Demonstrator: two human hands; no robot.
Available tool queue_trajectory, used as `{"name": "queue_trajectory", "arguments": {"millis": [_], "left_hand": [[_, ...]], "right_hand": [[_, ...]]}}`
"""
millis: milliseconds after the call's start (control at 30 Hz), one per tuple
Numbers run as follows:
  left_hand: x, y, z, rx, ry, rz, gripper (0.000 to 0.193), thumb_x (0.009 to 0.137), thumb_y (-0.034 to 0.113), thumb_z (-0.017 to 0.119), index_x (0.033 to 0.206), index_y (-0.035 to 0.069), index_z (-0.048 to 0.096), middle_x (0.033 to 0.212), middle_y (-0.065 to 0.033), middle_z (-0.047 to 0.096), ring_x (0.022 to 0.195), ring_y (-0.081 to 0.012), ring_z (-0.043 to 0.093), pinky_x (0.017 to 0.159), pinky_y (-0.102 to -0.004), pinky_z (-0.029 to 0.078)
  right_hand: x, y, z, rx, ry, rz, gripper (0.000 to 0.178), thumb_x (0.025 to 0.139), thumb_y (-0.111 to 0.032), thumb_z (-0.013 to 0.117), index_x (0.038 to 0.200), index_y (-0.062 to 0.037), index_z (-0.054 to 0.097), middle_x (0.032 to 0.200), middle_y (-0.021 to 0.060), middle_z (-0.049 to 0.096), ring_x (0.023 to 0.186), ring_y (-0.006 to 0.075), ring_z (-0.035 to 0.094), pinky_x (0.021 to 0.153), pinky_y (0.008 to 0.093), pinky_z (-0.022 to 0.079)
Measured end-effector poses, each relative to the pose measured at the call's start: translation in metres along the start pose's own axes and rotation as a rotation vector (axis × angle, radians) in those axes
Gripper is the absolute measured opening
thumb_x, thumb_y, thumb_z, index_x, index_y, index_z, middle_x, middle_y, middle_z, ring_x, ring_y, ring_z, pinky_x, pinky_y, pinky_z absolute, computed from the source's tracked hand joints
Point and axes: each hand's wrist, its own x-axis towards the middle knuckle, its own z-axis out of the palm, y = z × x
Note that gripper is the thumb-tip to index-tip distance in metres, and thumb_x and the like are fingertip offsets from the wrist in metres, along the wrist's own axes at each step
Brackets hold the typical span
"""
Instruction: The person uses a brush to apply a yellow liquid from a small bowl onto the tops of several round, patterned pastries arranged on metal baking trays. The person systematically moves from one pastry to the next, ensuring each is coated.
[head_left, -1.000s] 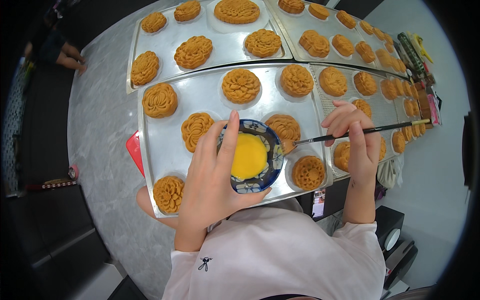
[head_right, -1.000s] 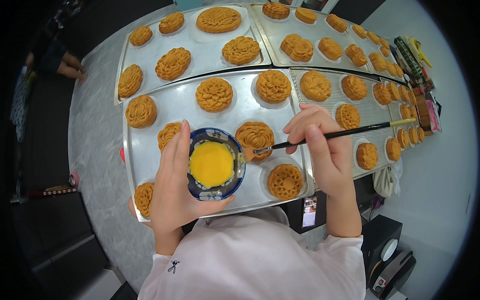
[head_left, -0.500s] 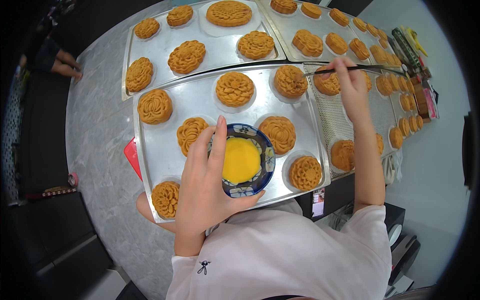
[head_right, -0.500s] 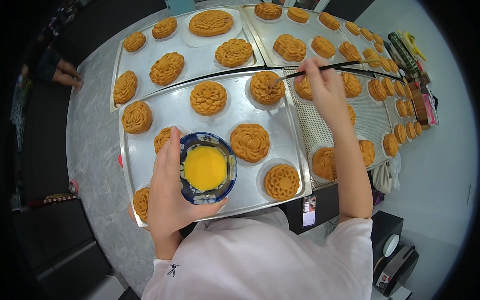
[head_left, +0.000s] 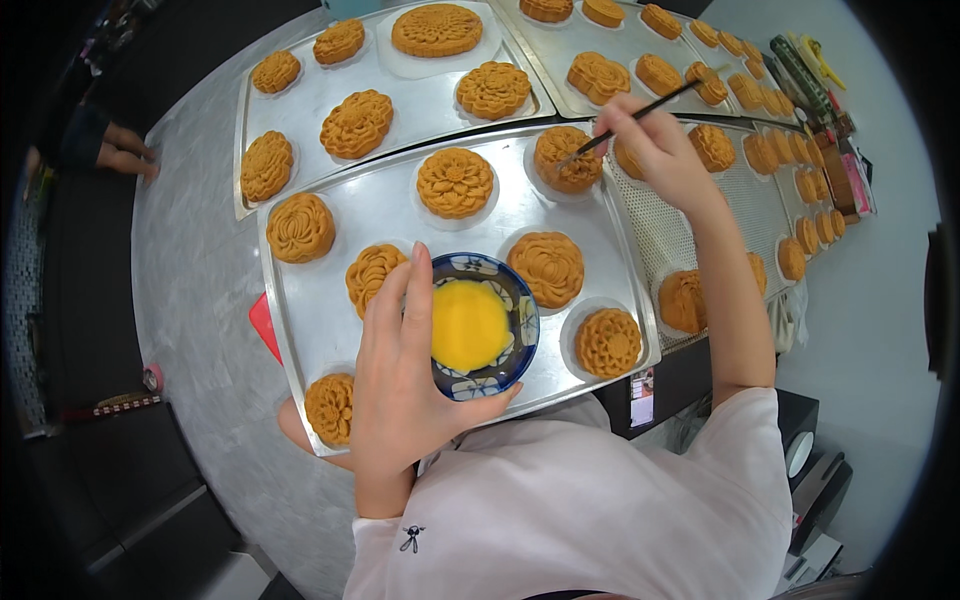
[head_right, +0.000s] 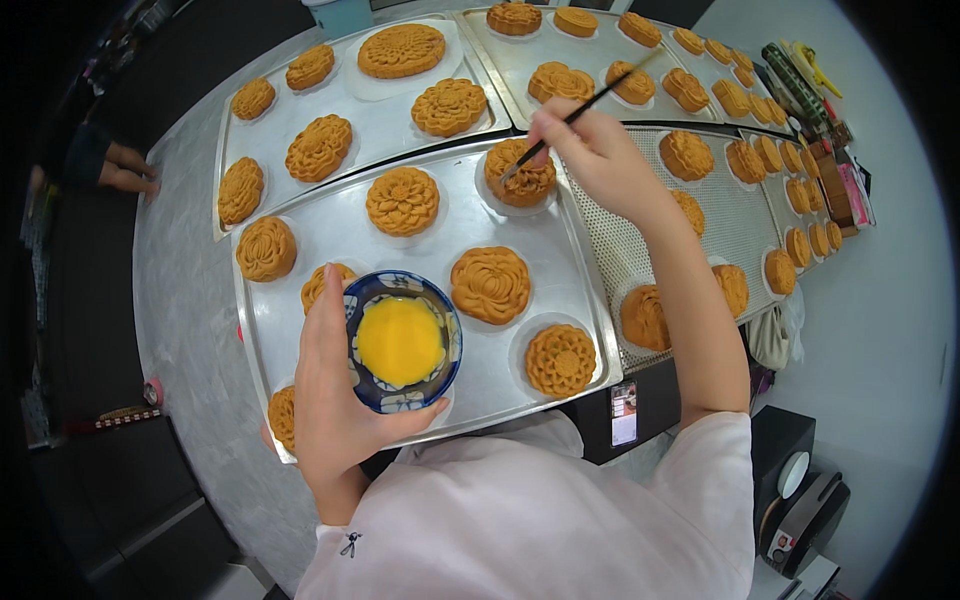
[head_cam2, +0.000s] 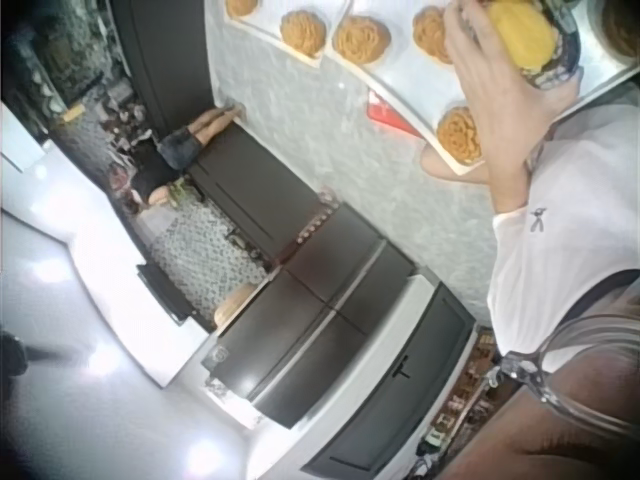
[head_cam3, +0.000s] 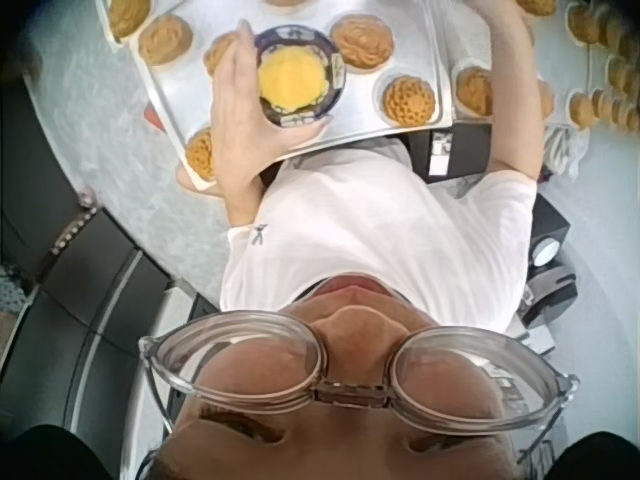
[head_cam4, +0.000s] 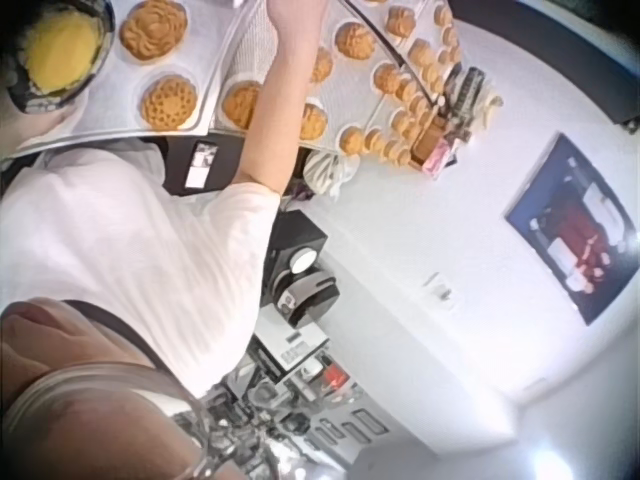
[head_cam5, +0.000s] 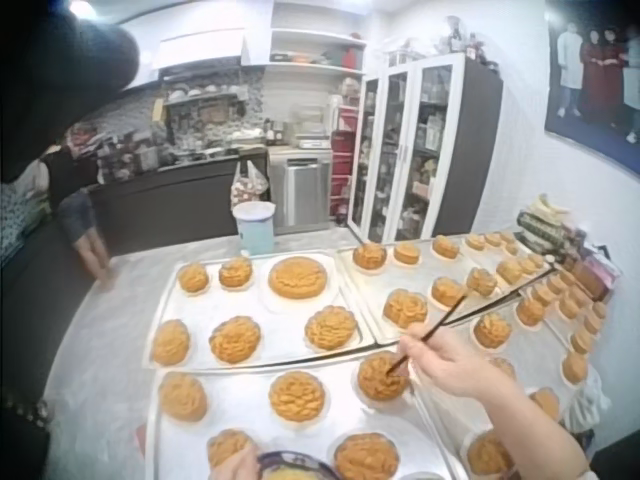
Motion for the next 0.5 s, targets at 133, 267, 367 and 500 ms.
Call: {"name": "queue_trajectory", "arguments": {"millis": [133, 267, 367, 500], "left_hand": [[-0.002, 0.001, 0.0, -0.006, 0.01, 0.006, 0.131, 0.054, 0.029, 0.097, 0.161, 0.001, 0.026, 0.142, -0.0268, 0.048, 0.128, -0.044, 0.052, 0.104, -0.0497, 0.047], [-0.001, 0.001, 0.001, 0.007, 0.021, 0.011, 0.133, 0.053, 0.028, 0.098, 0.161, 0.002, 0.026, 0.142, -0.0265, 0.049, 0.129, -0.0438, 0.052, 0.105, -0.0497, 0.047], [-0.002, 0.0, 0.001, 0.007, 0.012, -0.006, 0.134, 0.051, 0.028, 0.098, 0.161, 0.002, 0.026, 0.143, -0.0265, 0.049, 0.13, -0.0438, 0.052, 0.106, -0.0495, 0.047], [-0.003, 0.002, 0.001, -0.009, 0.012, -0.035, 0.135, 0.049, 0.027, 0.097, 0.162, 0.004, 0.026, 0.145, -0.0267, 0.048, 0.131, -0.0438, 0.051, 0.107, -0.0488, 0.046]], "right_hand": [[0.012, 0.015, -0.017, -0.083, 0.156, -0.011, 0.035, 0.108, -0.031, 0.051, 0.097, -0.0016, 0.066, 0.083, 0.003, 0.067, 0.082, 0.0119, 0.066, 0.08, 0.0289, 0.05], [0.012, 0.008, -0.016, -0.036, 0.093, -0.061, 0.036, 0.108, -0.031, 0.051, 0.098, -0.001, 0.066, 0.084, 0.0025, 0.067, 0.083, 0.0127, 0.067, 0.079, 0.0289, 0.051], [0.013, 0.002, -0.001, -0.005, -0.004, -0.046, 0.036, 0.108, -0.031, 0.051, 0.098, -0.0009, 0.066, 0.084, 0.0024, 0.067, 0.082, 0.0129, 0.067, 0.079, 0.0285, 0.051], [0.024, 0.021, -0.017, -0.163, 0.21, -0.02, 0.034, 0.107, -0.031, 0.052, 0.099, -0.0012, 0.066, 0.085, 0.0028, 0.069, 0.082, 0.0134, 0.068, 0.079, 0.0298, 0.053]]}}
